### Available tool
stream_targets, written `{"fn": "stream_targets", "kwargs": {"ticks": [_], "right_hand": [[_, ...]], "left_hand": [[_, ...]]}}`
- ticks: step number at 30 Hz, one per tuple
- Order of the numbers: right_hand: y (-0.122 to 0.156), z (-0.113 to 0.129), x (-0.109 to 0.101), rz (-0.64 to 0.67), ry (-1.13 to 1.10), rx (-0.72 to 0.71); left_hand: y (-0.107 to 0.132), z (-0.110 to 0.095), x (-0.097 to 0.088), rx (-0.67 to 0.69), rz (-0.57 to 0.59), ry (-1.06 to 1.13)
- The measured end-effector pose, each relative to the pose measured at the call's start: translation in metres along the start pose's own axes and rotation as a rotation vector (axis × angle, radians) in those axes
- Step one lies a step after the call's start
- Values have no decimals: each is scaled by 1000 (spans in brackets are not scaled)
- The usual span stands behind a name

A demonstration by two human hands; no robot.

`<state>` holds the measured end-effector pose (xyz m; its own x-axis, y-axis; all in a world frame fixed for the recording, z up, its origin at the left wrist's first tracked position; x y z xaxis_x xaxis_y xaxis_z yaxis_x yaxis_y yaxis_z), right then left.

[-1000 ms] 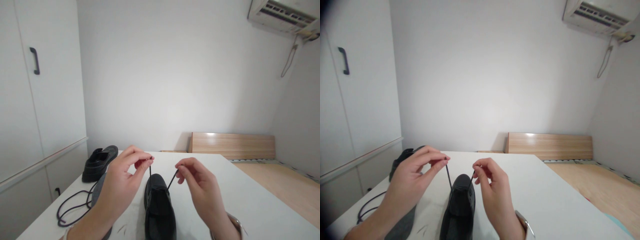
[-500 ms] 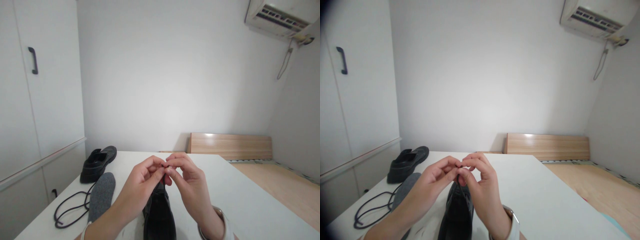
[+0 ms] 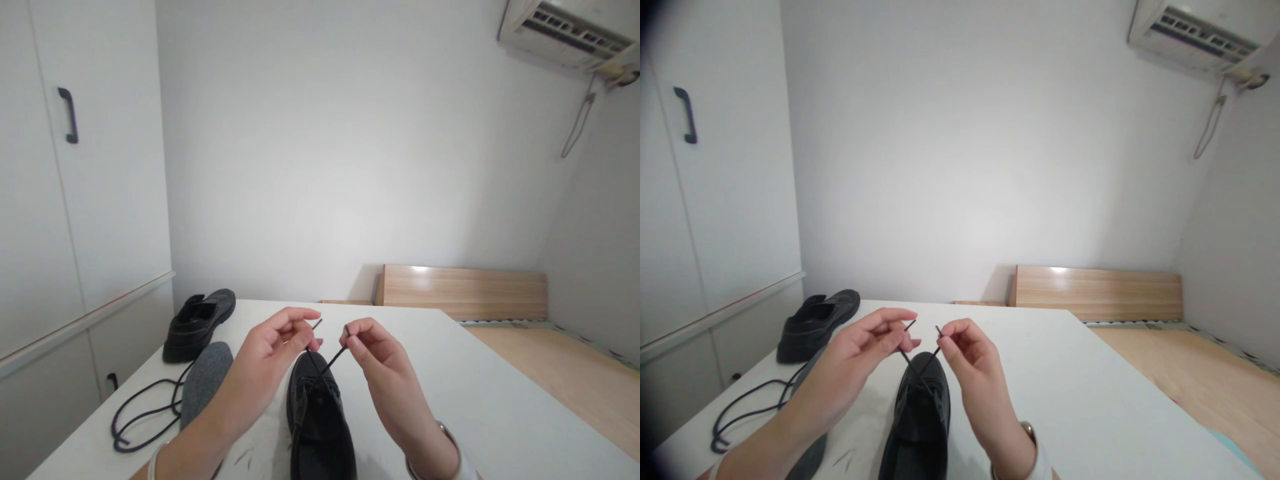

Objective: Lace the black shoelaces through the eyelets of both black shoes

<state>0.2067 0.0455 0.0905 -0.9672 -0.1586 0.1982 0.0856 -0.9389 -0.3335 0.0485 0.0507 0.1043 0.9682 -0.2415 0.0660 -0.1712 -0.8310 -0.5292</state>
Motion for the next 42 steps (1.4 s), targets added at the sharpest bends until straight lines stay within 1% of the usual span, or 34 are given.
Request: {"fn": "stream_targets", "kwargs": {"ticks": [2, 4, 5, 7, 8, 9, 10, 11, 12, 13, 15, 17, 19, 22, 25, 27, 30, 34, 37, 39, 42], "right_hand": [[2, -9, -12, 7, -159, 25], [6, -24, -27, 23, -303, 92], [8, -31, -37, 9, -346, 122], [14, -44, -63, -69, -367, 144], [17, -49, -75, -113, -346, 142], [21, -53, -84, -149, -305, 138], [24, -56, -91, -174, -238, 131], [27, -58, -94, -180, -141, 125], [29, -59, -93, -169, -19, 120], [30, -59, -88, -140, 121, 109], [32, -56, -70, -45, 417, 69], [34, -51, -49, 54, 662, -1], [37, -47, -34, 119, 818, -65], [40, -45, -21, 191, 931, -95], [40, -47, -16, 238, 983, -92], [40, -48, -13, 248, 1025, -112], [41, -44, -7, 228, 1161, -230], [45, -39, 0, 198, 1340, -376], [48, -37, 8, 218, 1484, -470], [49, -36, 15, 243, 1573, -531], [50, -36, 26, 296, 1611, -566]], "left_hand": [[4, 18, -20, -66, -100, 138], [12, 37, -45, -114, -217, 233], [17, 46, -58, -129, -272, 247], [30, 60, -82, -147, -360, 226], [36, 64, -90, -154, -375, 191], [41, 67, -95, -157, -358, 134], [45, 68, -95, -153, -306, 46], [46, 66, -91, -133, -223, -71], [48, 63, -84, -95, -121, -206], [49, 59, -73, -44, -11, -341], [52, 54, -49, 64, 180, -556], [55, 54, -29, 144, 298, -669], [58, 55, -17, 193, 358, -734], [62, 55, -5, 267, 398, -829], [64, 51, 4, 340, 440, -930], [64, 47, 9, 390, 449, -991], [65, 42, 11, 472, 400, -1095], [71, 45, 15, 545, 387, -1174], [73, 46, 18, 559, 390, -1204], [76, 47, 23, 554, 422, -1219], [78, 51, 28, 477, 450, -1224]]}}
Point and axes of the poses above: each hand's wrist, its own y-axis away from the middle knuckle, its own x-axis out of the palm, z = x × y, the point moved 9 cm from there along -y, towards the middle knuckle, and after that the axes turned 7 degrees about x, right-handed, at the moved point
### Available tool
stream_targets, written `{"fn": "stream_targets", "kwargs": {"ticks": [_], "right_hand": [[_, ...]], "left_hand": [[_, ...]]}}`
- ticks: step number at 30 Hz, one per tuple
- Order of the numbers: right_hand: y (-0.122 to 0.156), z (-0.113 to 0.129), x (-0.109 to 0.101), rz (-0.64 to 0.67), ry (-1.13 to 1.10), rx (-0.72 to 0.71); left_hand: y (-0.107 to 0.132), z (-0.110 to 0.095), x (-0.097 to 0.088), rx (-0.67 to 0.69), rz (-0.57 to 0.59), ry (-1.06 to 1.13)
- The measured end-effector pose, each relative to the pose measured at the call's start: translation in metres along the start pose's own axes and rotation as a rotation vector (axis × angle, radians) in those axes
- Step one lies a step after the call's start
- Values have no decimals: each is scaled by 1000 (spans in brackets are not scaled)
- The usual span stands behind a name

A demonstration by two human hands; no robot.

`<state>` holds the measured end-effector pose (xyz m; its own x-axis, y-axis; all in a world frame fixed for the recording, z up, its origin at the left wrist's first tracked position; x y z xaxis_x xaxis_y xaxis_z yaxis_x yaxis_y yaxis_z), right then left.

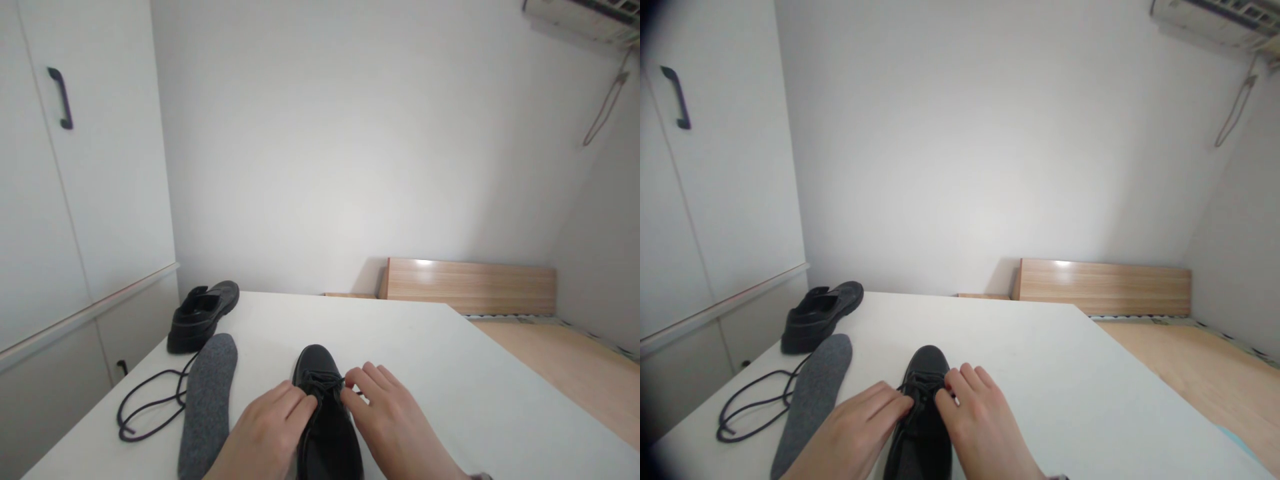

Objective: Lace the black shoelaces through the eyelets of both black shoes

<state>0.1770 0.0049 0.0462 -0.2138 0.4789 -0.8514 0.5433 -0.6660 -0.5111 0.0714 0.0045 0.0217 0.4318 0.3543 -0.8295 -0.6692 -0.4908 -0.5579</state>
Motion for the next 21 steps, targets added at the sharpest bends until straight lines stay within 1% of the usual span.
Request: {"fn": "stream_targets", "kwargs": {"ticks": [3, 6, 9, 12, 16, 18, 19, 20, 21], "right_hand": [[-2, 4, 4, 59, -56, 39], [0, 1, 12, 149, -129, 143], [1, 4, 15, 238, -175, 157], [-3, 7, 17, 334, -122, 188], [-13, 12, 22, 438, 19, 224], [-15, 13, 22, 440, 46, 226], [-16, 13, 20, 410, 33, 225], [-17, 13, 16, 362, -3, 225], [-17, 11, 10, 295, -67, 231]], "left_hand": [[4, 3, 9, -110, 60, 36], [6, 5, 14, -159, 98, 92], [3, 8, 15, -211, 158, 144], [-5, 10, 15, -278, 246, 121], [-15, 10, 23, -345, 417, -6], [-19, 9, 24, -369, 463, -14], [-20, 9, 22, -379, 465, 8], [-21, 10, 18, -389, 447, 38], [-23, 11, 11, -396, 404, 81]]}}
Point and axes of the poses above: each hand's wrist, its own y-axis away from the middle knuckle, its own x-axis out of the palm, z = x × y, the point moved 9 cm from there along -y, towards the middle knuckle, and after that the axes turned 7 degrees about x, right-handed, at the moved point
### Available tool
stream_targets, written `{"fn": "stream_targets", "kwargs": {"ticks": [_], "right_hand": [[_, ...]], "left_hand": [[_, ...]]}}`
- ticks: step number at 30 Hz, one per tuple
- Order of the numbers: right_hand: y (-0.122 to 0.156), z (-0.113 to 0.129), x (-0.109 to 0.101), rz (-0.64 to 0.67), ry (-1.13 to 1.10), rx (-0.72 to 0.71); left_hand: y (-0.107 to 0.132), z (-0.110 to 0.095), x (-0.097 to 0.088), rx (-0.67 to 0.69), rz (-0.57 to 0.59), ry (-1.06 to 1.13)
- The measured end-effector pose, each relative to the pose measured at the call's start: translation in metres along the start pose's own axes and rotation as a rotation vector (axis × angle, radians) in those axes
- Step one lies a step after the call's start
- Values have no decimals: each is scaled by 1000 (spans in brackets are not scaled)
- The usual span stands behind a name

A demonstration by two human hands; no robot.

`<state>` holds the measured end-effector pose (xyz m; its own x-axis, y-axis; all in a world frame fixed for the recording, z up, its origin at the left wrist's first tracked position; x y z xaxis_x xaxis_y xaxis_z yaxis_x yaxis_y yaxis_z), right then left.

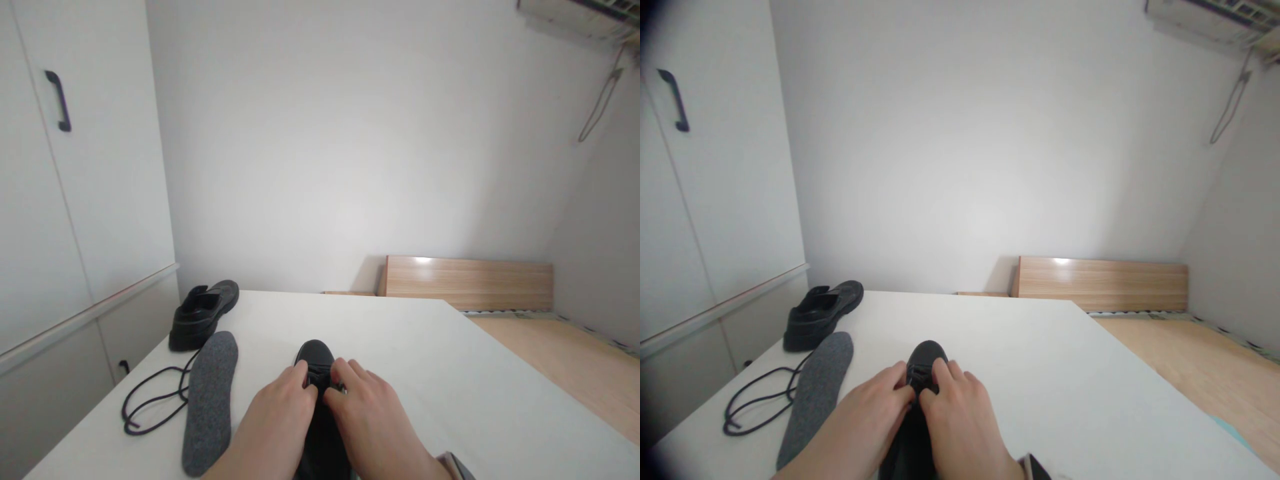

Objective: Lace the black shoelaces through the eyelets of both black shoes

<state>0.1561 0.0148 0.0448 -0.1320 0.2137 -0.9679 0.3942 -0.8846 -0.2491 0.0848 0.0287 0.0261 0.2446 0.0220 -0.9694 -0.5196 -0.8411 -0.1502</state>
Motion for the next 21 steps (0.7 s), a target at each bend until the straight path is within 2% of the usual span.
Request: {"fn": "stream_targets", "kwargs": {"ticks": [2, 5, 7, 9, 12, 16, 21], "right_hand": [[4, -6, -16, -127, -250, -7], [8, -25, -43, -288, -735, 21], [8, -36, -56, -379, -953, 45], [5, -42, -63, -422, -1062, 60], [-5, -42, -64, -420, -1109, 51], [-11, -38, -66, -428, -1081, 21], [-13, -44, -55, -338, -1155, 26]], "left_hand": [[1, 2, -22, 44, -131, 180], [2, 12, -54, 156, -378, 618], [-3, 21, -58, 169, -432, 898], [-12, 25, -50, 136, -400, 1091], [-23, 15, -34, 118, -306, 1268], [-29, 0, -29, 149, -231, 1270], [-23, 0, -33, 158, -174, 1217]]}}
Point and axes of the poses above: each hand's wrist, its own y-axis away from the middle knuckle, its own x-axis out of the palm, z = x × y, the point moved 9 cm from there along -y, towards the middle knuckle, and after that the axes turned 7 degrees about x, right-handed, at the moved point
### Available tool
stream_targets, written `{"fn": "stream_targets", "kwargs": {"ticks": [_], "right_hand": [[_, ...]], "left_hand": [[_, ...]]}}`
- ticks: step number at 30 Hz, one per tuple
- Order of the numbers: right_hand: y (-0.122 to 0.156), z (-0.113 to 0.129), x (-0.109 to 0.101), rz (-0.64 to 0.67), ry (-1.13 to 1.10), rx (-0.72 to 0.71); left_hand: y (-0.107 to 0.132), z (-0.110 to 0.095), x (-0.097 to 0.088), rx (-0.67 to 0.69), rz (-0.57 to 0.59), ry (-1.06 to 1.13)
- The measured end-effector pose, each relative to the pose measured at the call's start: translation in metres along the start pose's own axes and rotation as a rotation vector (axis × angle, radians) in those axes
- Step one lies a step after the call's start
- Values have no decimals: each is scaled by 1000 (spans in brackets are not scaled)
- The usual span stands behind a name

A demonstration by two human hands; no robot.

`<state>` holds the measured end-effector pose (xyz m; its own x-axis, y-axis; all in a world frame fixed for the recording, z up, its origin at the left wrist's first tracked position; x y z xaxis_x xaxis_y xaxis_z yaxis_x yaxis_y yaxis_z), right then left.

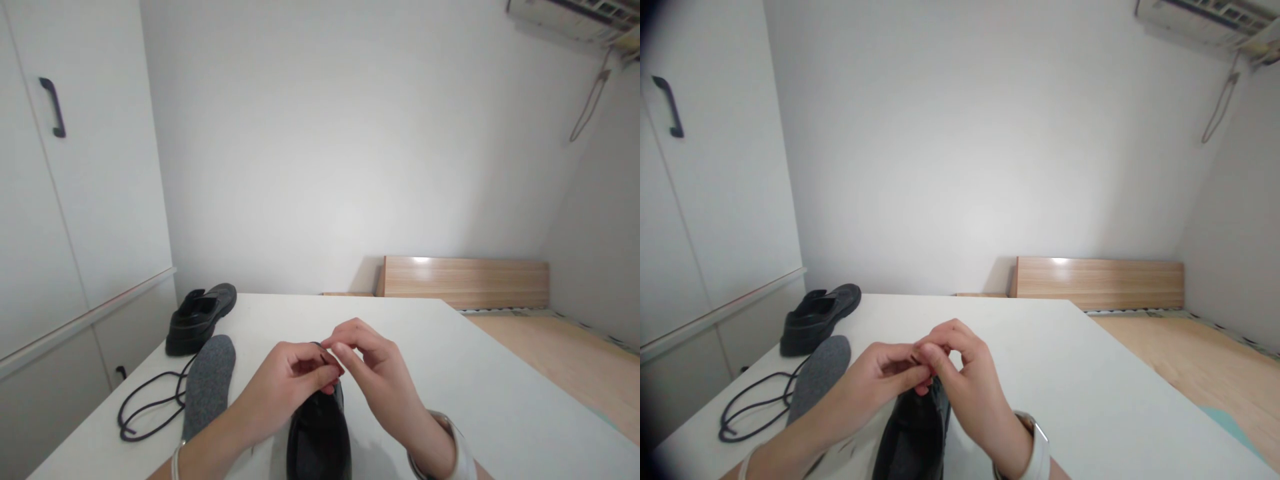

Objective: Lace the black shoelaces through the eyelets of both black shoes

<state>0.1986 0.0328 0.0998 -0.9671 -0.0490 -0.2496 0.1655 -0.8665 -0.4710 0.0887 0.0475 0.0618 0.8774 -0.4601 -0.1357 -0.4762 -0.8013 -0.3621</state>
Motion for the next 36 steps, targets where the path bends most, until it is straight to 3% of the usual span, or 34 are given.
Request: {"fn": "stream_targets", "kwargs": {"ticks": [3, 6, 8, 10, 12, 18, 25, 29, 33, 36], "right_hand": [[2, -23, 1, 57, -34, 121], [7, -43, 19, 233, -87, 234], [10, -50, 27, 285, -155, 281], [11, -56, 28, 251, -252, 337], [12, -61, 28, 206, -362, 402], [20, -67, 33, 185, -605, 525], [20, -72, 27, 25, -792, 477], [24, -94, 2, -121, -858, 448], [39, -127, -18, -241, -908, 536], [42, -126, -24, -287, -843, 488]], "left_hand": [[7, -15, -3, 159, 54, -257], [23, -50, 7, 583, 73, -735], [36, -64, 20, 820, 66, -1016], [45, -73, 27, 952, 26, -1151], [50, -78, 28, 1001, -29, -1144], [52, -67, 11, 915, -145, -915], [52, -55, -1, 871, -214, -818], [54, -26, -27, 603, -236, -661], [66, 12, -58, 314, -311, -516], [65, 18, -65, 208, -320, -417]]}}
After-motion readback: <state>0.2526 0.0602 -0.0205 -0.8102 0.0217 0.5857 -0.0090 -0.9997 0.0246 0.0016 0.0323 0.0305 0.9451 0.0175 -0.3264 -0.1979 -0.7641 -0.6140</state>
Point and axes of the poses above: each hand's wrist, its own y-axis away from the middle knuckle, its own x-axis out of the palm, z = x × y, the point moved 9 cm from there along -y, towards the middle knuckle, and after that the axes turned 7 degrees about x, right-handed, at the moved point
